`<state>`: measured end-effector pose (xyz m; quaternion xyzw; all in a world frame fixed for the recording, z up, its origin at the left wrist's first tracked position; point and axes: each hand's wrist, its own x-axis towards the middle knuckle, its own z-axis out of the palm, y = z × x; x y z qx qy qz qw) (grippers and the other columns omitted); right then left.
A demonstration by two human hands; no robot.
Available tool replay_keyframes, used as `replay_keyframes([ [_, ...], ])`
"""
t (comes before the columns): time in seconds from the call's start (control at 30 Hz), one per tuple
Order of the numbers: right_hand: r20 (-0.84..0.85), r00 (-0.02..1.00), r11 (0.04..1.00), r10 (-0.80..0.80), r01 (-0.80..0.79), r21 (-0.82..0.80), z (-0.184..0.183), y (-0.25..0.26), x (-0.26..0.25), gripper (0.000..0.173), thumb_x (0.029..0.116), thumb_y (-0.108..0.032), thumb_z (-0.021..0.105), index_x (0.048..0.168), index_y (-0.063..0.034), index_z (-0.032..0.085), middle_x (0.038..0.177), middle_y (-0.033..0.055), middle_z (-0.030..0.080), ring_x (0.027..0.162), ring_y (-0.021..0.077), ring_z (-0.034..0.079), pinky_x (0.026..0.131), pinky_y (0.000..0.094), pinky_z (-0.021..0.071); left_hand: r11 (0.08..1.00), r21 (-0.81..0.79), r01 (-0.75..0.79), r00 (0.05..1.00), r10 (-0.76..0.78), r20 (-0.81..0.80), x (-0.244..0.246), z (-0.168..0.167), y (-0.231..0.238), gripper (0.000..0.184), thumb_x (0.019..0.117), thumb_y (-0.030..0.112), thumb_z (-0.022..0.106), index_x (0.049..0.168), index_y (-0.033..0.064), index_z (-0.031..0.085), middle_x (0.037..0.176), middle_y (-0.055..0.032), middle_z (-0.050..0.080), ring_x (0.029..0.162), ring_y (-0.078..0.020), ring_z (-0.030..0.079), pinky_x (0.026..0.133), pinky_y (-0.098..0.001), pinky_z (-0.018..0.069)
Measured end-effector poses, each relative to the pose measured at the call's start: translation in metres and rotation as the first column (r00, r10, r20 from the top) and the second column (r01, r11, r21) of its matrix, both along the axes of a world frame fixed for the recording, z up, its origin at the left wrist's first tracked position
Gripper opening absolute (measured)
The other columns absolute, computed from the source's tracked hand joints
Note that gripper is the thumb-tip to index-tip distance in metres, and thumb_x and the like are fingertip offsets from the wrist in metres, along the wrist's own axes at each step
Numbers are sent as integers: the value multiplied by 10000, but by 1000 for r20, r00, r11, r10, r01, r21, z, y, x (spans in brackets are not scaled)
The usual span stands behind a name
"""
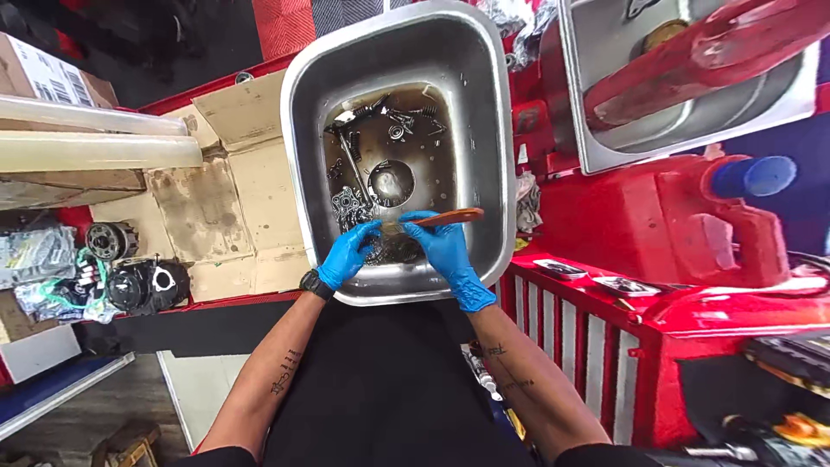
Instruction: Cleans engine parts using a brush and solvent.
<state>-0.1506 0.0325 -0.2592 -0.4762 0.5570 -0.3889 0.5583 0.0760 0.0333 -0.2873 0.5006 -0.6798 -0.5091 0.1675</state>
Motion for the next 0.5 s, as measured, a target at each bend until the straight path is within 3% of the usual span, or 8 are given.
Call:
replay_keyframes([
  [0.1, 66, 994, 996, 91, -89, -27, 4, 9, 11, 160, 923, -79, 736, 1074, -29, 756, 1029, 41, 767, 932, 79, 722, 881, 288, 607, 999, -46, -7, 1000, 8, 17, 1, 3, 10, 507, 948, 11, 631, 1445, -15, 540, 1343, -163, 660, 1242, -245, 642, 1102, -411, 493],
  [0.17, -21, 996, 996, 82, -82, -41, -3, 3, 9, 164, 933, -92, 720, 1083, -36, 757, 1033, 43, 765, 930, 73, 720, 877, 282, 602, 997, -46, -58, 998, 58, -15, 4, 0, 8, 534, 939, 12, 631, 1460, -22, 516, 1261, -134, 695, 1154, -209, 674, 1043, -378, 533],
  [0.27, 50, 997, 998, 56, -54, -40, 7, 2, 14, 165, 923, -64, 733, 1080, -15, 751, 1038, 59, 765, 934, 89, 725, 874, 286, 612, 987, 20, -160, 986, 161, -52, 4, 2, 10, 537, 943, 43, 636, 1461, -26, 511, 1266, -151, 687, 1119, -202, 680, 1002, -365, 550],
  [0.37, -150, 981, 992, 120, -124, -20, -16, 10, 16, 184, 948, -144, 716, 1098, -48, 764, 1045, 52, 769, 955, 80, 726, 906, 284, 595, 899, 224, -376, 901, 411, -138, 4, 8, -2, 411, 953, 37, 625, 1361, -10, 601, 1268, -154, 673, 1065, -191, 696, 955, -352, 581],
  [0.43, -352, 899, 961, 259, -277, 0, -43, 21, 21, 233, 981, -188, 644, 1140, -68, 765, 1098, 87, 767, 1024, 185, 732, 956, 403, 575, 783, 444, -435, 815, 552, -175, 8, 13, -10, 308, 1001, 2, 556, 1297, -40, 626, 1261, -174, 662, 1026, -220, 712, 927, -370, 601],
  [0.5, -464, 748, 860, 475, -506, 65, -58, 36, 38, 269, 978, -122, 574, 1169, -81, 758, 1193, 129, 741, 1111, 305, 709, 977, 530, 548, 641, 646, -414, 735, 654, -179, 9, 13, -14, 304, 1039, -14, 460, 1308, -57, 597, 1287, -168, 638, 1041, -219, 695, 939, -366, 584],
])
